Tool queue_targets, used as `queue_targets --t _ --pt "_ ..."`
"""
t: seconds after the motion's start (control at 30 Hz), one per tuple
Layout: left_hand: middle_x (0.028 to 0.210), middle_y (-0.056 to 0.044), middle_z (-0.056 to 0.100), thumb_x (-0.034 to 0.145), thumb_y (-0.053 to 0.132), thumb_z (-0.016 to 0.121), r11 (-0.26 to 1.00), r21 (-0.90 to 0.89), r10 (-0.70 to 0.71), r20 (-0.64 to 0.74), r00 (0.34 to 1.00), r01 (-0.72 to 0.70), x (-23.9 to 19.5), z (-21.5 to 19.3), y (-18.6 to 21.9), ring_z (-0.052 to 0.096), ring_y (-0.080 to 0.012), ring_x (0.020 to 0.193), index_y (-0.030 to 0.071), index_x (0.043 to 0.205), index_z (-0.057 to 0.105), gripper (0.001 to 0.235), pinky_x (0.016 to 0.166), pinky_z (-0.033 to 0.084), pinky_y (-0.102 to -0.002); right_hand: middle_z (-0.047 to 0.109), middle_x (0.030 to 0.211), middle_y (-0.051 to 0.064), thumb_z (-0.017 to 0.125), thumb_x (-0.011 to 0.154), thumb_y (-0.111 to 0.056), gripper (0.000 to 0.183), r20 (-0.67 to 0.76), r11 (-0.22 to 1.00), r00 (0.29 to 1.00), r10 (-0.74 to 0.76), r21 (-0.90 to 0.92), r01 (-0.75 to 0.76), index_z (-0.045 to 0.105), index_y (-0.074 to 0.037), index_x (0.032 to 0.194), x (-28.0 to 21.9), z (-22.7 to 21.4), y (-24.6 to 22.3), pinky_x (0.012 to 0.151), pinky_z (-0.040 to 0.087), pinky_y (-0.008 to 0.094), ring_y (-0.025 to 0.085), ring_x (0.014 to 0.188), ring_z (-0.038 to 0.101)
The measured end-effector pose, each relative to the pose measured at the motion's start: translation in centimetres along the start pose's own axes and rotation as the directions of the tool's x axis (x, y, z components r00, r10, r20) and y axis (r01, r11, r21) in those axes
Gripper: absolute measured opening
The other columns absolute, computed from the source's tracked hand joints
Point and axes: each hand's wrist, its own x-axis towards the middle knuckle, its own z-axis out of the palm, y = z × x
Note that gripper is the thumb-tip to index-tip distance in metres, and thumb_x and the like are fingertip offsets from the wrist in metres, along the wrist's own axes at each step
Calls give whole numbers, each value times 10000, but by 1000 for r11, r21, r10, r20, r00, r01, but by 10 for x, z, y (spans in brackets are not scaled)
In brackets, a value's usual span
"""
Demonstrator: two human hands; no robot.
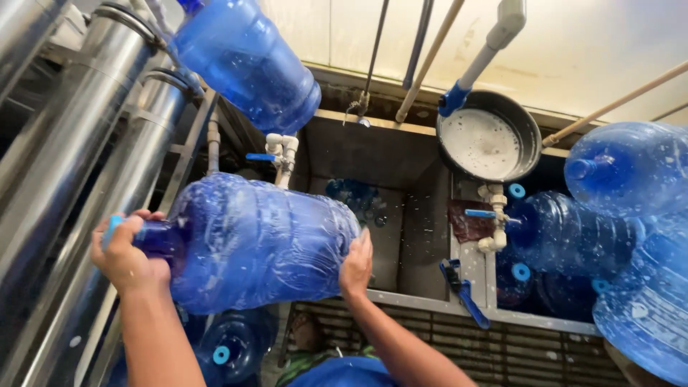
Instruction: Washing and rinsing large plastic water jugs in a purification facility.
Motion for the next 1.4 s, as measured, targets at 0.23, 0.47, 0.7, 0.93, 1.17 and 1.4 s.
queue_targets --t 0.23,0.47,0.7,0.93,1.17,1.4 --pt "754 -81 673 709 21 631 938 239 119 455 883 -249 -59 46 45 707 -259 663 114 910 595 224 724 598 -412 752 1013 84 501 969 -462 430 200 342 710 675 768 -542 706 -101 1081 17 10 45 878 571 421 263 919 702" --pt "917 -149 674 775 30 740 938 69 149 806 573 -341 -123 94 51 712 -259 830 81 1100 541 385 859 633 -373 589 702 64 425 988 -414 376 406 281 671 621 684 -673 487 -193 690 27 -41 7 748 512 481 269 691 563" --pt "799 -115 659 761 -23 732 960 6 74 959 273 -281 -186 115 59 702 -205 732 70 1039 563 338 783 635 -316 595 779 6 678 805 -432 290 172 592 760 626 530 -607 714 -176 935 128 -74 75 554 426 368 181 659 585" --pt "686 -100 717 591 -58 869 936 135 -23 944 328 -324 -222 158 -8 697 -137 675 5 886 727 333 741 564 -280 -118 1701 251 318 776 -931 1215 134 502 915 381 800 -327 -35 -182 1664 203 -227 -128 1189 -114 718 499 1532 -147" --pt "697 -91 718 596 -72 834 931 210 -119 948 296 -299 -231 176 -29 688 -122 687 10 918 732 348 735 564 -267 -38 1639 331 504 831 -710 1068 164 469 934 318 829 -305 39 -107 1579 324 -318 -129 1052 -2 886 560 1525 -43" --pt "750 -86 731 669 4 887 904 293 -187 925 329 -310 -228 183 -31 691 -120 692 15 990 710 366 750 560 -247 649 561 125 557 724 -82 187 104 988 995 -1 156 -15 710 -17 637 191 -288 -92 375 400 271 168 419 533"
